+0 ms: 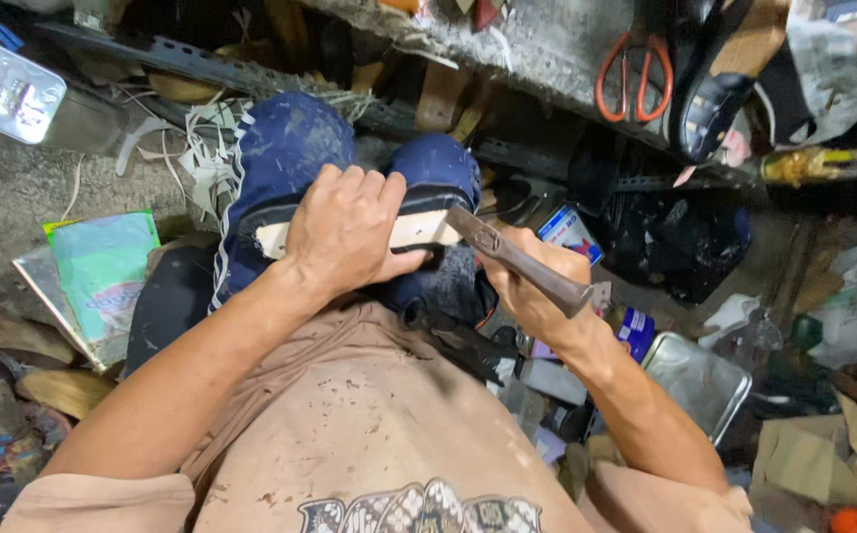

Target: The person sits on the floor and uses a hammer and a curved metal tool to repeatedly strike the sole of a black sandal held on their lap. They adjust the shoe's position and the tool placement throughout the process.

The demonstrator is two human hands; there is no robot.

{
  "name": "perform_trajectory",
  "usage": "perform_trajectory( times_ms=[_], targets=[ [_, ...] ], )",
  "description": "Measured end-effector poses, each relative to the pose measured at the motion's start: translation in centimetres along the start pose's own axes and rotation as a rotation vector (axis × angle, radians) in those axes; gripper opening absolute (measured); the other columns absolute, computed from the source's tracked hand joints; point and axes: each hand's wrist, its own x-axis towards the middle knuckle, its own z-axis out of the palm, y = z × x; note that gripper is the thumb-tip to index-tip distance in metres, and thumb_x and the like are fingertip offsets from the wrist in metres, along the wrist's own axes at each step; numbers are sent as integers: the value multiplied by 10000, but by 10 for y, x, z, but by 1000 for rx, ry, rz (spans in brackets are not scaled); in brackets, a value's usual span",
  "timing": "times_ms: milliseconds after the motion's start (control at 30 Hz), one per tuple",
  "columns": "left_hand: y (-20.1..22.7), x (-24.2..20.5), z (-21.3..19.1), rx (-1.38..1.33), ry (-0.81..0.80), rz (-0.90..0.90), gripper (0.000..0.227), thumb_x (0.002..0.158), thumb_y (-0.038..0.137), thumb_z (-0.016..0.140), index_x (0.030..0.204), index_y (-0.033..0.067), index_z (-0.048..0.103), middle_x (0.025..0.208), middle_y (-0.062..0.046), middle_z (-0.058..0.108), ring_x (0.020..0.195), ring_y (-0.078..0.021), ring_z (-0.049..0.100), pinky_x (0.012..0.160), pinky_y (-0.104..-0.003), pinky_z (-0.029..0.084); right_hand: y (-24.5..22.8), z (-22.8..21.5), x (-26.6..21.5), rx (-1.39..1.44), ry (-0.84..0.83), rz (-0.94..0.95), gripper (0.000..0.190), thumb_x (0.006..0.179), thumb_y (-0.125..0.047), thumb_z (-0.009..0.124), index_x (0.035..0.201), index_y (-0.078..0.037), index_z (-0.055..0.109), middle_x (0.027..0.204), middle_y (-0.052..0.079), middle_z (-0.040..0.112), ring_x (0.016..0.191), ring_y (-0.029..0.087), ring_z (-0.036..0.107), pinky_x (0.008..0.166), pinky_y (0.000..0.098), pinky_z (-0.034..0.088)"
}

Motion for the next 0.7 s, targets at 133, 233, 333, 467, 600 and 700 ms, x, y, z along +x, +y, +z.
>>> perform_trajectory(
  times_ms=[133, 233, 333, 467, 600, 700],
  targets=[
    [1, 5, -3, -60, -40, -26, 854, 603, 761, 754, 1055, 40, 683, 766, -110, 636, 725, -293, 646, 695, -428, 471, 25, 0, -15, -45, 2, -47, 254, 1037, -328, 536, 916, -120, 615, 589, 102, 561, 478, 320, 589, 459, 372, 474],
    [1, 1, 3, -56, -39, -25, 849, 612, 758, 750, 1061, 41, 681, 766, -109, 637, 722, -291, 644, 698, -432, 469, 25, 4, -12, -147, -97, -103, 244, 1024, -322, 533, 850, -159, 589, 549, 49, 544, 443, 267, 579, 441, 361, 463],
    [0, 4, 4, -45, -7, -21, 817, 627, 739, 749, 1043, 40, 675, 751, -104, 621, 707, -286, 633, 688, -430, 465, 11, -25, 5, 488, -359, 103, 341, 1001, -254, 586, 675, -156, 598, 470, 2, 573, 412, 192, 560, 468, 289, 489],
    [5, 3, 2, -52, -11, -32, 804, 628, 738, 752, 1008, 35, 659, 734, -107, 599, 698, -293, 623, 681, -432, 460, -12, -76, 32, 327, -338, 44, 189, 883, -118, 732, 982, -12, 611, 695, 189, 693, 645, 416, 695, 555, 475, 530],
    [8, 7, 0, -64, -22, -34, 818, 726, 819, 638, 984, 43, 641, 728, -99, 586, 690, -283, 617, 677, -428, 459, -26, -89, 25, 110, -196, 99, 222, 934, -255, 711, 1060, -75, 679, 727, 25, 711, 679, 209, 733, 627, 265, 546],
    [12, 8, -4, -47, -11, -22, 810, 618, 751, 774, 980, 38, 647, 733, -97, 589, 693, -284, 610, 674, -430, 460, -41, -66, 23, 548, 307, 132, 667, 959, -603, 374, 621, -47, 521, 497, 52, 527, 428, 208, 535, 439, 273, 474]
  ],
)
